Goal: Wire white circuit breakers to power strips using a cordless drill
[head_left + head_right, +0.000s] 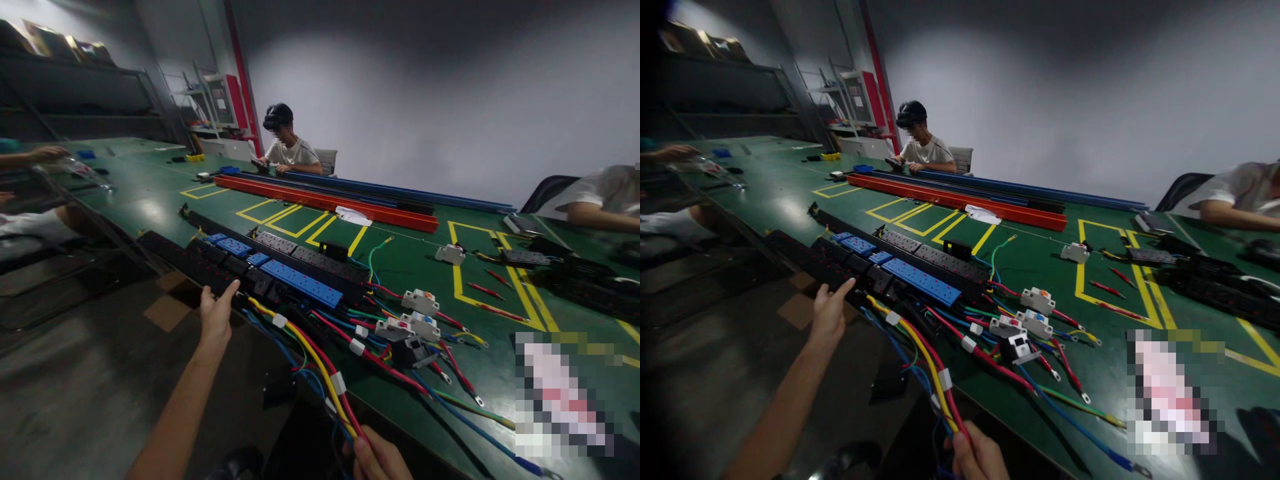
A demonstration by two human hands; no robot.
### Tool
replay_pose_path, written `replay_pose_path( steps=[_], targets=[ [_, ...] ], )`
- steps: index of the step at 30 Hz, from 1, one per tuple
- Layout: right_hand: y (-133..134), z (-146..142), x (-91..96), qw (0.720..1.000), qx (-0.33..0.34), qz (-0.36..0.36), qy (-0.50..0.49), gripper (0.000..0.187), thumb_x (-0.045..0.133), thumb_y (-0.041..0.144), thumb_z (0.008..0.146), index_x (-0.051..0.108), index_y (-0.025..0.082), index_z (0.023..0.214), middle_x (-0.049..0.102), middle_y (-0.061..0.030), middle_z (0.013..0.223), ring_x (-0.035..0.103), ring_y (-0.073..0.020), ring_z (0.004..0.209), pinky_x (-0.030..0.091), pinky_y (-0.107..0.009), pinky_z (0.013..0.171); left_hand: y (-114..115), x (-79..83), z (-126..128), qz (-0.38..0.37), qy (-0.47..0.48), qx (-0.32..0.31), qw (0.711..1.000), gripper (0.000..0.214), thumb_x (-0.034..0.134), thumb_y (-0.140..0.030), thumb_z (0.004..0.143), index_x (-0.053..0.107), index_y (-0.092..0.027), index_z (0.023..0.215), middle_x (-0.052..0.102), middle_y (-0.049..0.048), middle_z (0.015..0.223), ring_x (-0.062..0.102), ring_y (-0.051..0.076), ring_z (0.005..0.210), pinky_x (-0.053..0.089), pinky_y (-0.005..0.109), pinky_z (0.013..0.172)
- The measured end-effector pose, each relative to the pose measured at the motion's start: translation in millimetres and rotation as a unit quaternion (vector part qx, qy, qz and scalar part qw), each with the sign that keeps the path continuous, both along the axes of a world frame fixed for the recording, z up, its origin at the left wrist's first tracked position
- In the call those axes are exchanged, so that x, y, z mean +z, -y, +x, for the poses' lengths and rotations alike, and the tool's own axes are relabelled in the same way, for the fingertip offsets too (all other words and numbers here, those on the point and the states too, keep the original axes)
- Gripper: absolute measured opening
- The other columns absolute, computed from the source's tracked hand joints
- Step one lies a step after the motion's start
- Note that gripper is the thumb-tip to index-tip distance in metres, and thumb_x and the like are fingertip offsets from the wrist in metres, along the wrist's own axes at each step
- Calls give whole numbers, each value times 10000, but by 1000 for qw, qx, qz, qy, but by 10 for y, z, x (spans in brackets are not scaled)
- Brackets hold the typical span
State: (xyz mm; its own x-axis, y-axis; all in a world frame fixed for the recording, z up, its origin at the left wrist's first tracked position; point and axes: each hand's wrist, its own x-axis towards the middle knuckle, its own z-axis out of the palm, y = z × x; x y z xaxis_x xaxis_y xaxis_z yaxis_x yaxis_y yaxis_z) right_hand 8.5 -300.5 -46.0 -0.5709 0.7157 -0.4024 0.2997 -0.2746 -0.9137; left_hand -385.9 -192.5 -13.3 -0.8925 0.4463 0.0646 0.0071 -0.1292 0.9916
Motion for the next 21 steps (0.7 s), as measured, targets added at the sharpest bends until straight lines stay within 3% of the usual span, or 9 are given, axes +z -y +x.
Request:
replay_pose_path(
  steps=[4, 6, 10, 16, 18, 21],
  targets=[
    [-55, 137, 133, 997, 48, 34, 40, 750, 256, 826, 815, 560, 146, 892, 582, -59, 760, 536, -137, 662, 391, -230, 610, -102, -12, -117, -88, -81, 20, 993, 697, 779, -322, 658, 474, -165, 1265, 584, 113, 1195, 574, 265, 1146, 446, 425, 1024],
    [-68, 211, 204, 991, 63, 81, 87, 678, 264, 741, 879, 591, 152, 959, 627, -90, 892, 582, -174, 797, 439, -259, 724, -146, -18, -172, -135, -115, 36, 984, 820, 784, -330, 643, 404, -158, 1350, 535, 131, 1245, 527, 283, 1204, 403, 444, 1064],
    [-107, 304, 351, 967, 75, 173, 172, 468, 349, 529, 947, 614, 189, 1132, 614, -99, 1145, 544, -214, 1093, 379, -293, 973, -249, -48, -246, -213, -157, 59, 963, 996, 776, -389, 634, 272, -131, 1453, 415, 181, 1343, 457, 330, 1268, 343, 477, 1099],
    [-212, 220, 554, 923, 177, 216, 263, 254, 433, 246, 897, 681, 191, 920, 644, -84, 1027, 606, -174, 894, 408, -231, 760, -337, -95, -324, -297, -181, 50, 936, 1174, 786, -526, 609, 144, -156, 1520, 280, 255, 1422, 357, 463, 1315, 283, 605, 1069],
    [-212, 192, 562, 918, 179, 207, 286, 243, 450, 253, 893, 686, 195, 879, 654, -74, 969, 608, -171, 850, 393, -234, 726, -313, -97, -360, -333, -190, 33, 923, 1178, 752, -601, 631, 115, -183, 1530, 267, 265, 1435, 305, 496, 1338, 256, 638, 1059],
    [-171, 202, 534, 932, 147, 191, 272, 245, 465, 310, 906, 696, 229, 912, 664, -39, 907, 607, -169, 857, 376, -240, 739, -245, -91, -413, -395, -198, -1, 897, 1153, 664, -713, 662, 100, -220, 1537, 228, 272, 1464, 213, 539, 1364, 224, 690, 1032]
  ],
)
